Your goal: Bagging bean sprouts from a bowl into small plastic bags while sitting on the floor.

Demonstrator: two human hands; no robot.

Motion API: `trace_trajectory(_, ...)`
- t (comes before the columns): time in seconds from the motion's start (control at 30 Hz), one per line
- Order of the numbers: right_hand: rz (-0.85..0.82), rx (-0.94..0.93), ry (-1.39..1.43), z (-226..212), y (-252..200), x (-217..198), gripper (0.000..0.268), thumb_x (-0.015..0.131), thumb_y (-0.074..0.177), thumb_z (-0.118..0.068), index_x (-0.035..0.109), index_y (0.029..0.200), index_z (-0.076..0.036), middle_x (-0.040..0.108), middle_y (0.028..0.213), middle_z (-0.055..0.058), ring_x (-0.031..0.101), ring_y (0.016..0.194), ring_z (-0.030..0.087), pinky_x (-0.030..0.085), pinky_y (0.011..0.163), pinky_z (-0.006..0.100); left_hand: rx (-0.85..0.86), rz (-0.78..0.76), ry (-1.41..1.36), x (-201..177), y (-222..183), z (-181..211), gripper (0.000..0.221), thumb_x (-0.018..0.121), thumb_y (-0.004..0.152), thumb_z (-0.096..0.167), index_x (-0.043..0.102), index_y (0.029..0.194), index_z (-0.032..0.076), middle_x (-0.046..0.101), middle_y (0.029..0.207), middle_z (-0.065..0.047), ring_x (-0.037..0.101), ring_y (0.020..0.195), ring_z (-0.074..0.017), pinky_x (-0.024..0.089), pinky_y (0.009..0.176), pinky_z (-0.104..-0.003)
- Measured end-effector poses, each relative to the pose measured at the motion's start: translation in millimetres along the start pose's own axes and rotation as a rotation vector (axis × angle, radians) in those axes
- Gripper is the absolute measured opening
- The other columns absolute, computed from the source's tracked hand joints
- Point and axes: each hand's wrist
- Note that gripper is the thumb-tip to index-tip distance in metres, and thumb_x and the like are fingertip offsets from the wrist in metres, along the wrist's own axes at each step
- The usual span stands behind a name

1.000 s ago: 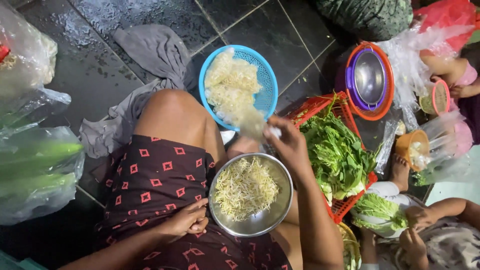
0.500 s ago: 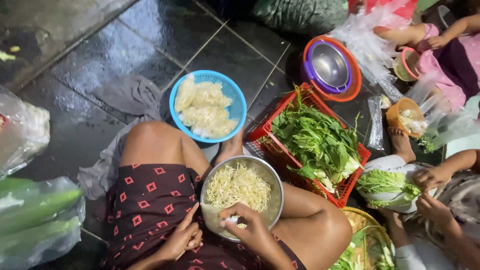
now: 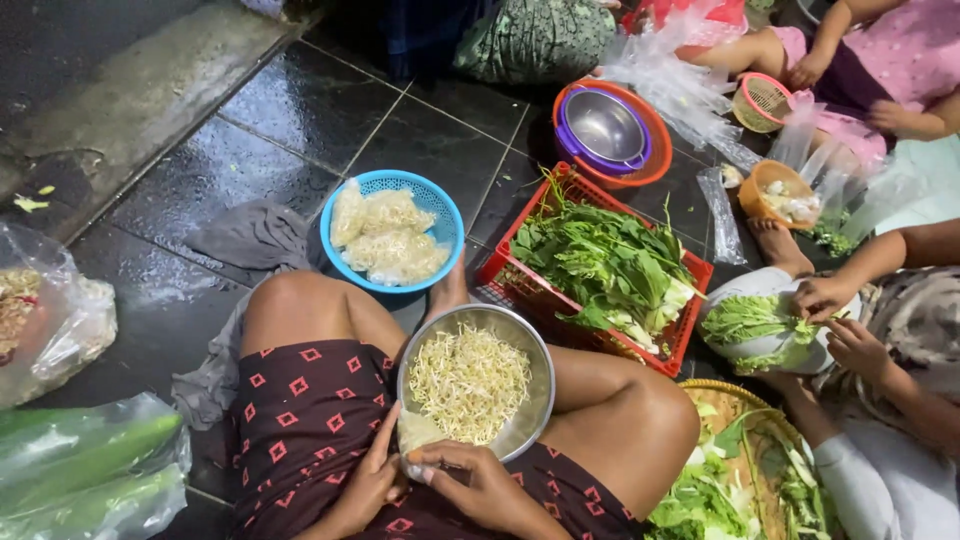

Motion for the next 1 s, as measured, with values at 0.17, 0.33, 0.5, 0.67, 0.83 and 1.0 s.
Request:
trace_trajectory(0.17,0.075,-0.086,-0.116,16,0,17,0.031,0.070,0.088,0.001,0.074,0.118,-0.002,0.075,0.116,0.013,0.072,0.100,0.022,0.060,0.086,0.030,0.086,-0.097,-0.041,-4,5,-26,0.067,0.050,0.100,0.006,0.029,0.160,0.027,0.067,0.102,-0.010,0.033,0.051,-0.0065,0.029,0.040,-0.020)
trace_trajectory(0.33,0.078,-0.149,-0.202,14,-4,16,0.027,0.073,0.085,0.000,0.073,0.112,0.003,0.069,0.129,0.019,0.069,0.115,0.032,0.059,0.093,0.037,-0.027,-0.062,-0.042,-38,60,-85,0.048,0.049,0.101,0.006,0.056,0.148,0.018,0.071,0.112,-0.011,0.041,0.056,-0.0118,0.031,0.046,-0.022)
trace_trajectory(0.5,0.015,-0.135,-0.405,24,-13,9,0.020,0.075,0.090,-0.008,0.069,0.109,-0.005,0.061,0.101,0.010,0.063,0.094,0.024,0.052,0.085,0.037,0.068,-0.221,0.012,-35,68,-88,0.021,0.057,0.103,0.016,0.058,0.124,0.012,0.059,0.087,-0.005,0.039,0.053,-0.0080,0.025,0.041,-0.021)
trace_trajectory(0.67,0.094,-0.249,-0.366,0,-18,10,0.020,0.072,0.084,0.004,0.065,0.102,-0.003,0.066,0.092,0.009,0.063,0.081,0.021,0.053,0.075,0.033,0.094,-0.213,0.012,-31,57,-85,0.040,0.067,0.093,0.041,0.059,0.117,0.009,0.052,0.068,-0.003,0.031,0.041,-0.0072,0.020,0.039,-0.024)
trace_trajectory(0.83,0.135,-0.285,-0.357,8,-21,9,0.029,0.071,0.086,0.004,0.066,0.113,-0.001,0.064,0.095,0.010,0.059,0.081,0.022,0.050,0.074,0.032,0.060,-0.214,-0.055,-19,46,-69,0.013,0.057,0.102,0.009,0.060,0.115,0.009,0.053,0.069,-0.003,0.028,0.042,-0.0066,0.019,0.039,-0.023)
trace_trajectory(1.0,0.038,-0.225,-0.270,2,-26,4,0.035,0.070,0.088,0.001,0.069,0.122,-0.003,0.068,0.105,0.011,0.063,0.088,0.022,0.052,0.079,0.032,-0.016,-0.117,0.135,-18,48,-67,0.038,0.048,0.083,-0.006,0.065,0.112,0.012,0.062,0.081,-0.002,0.042,0.061,-0.0090,0.029,0.052,-0.022)
Point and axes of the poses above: each hand's wrist, its own y-axis towards the middle knuckle, its own x-axis out of the palm, z = x × y
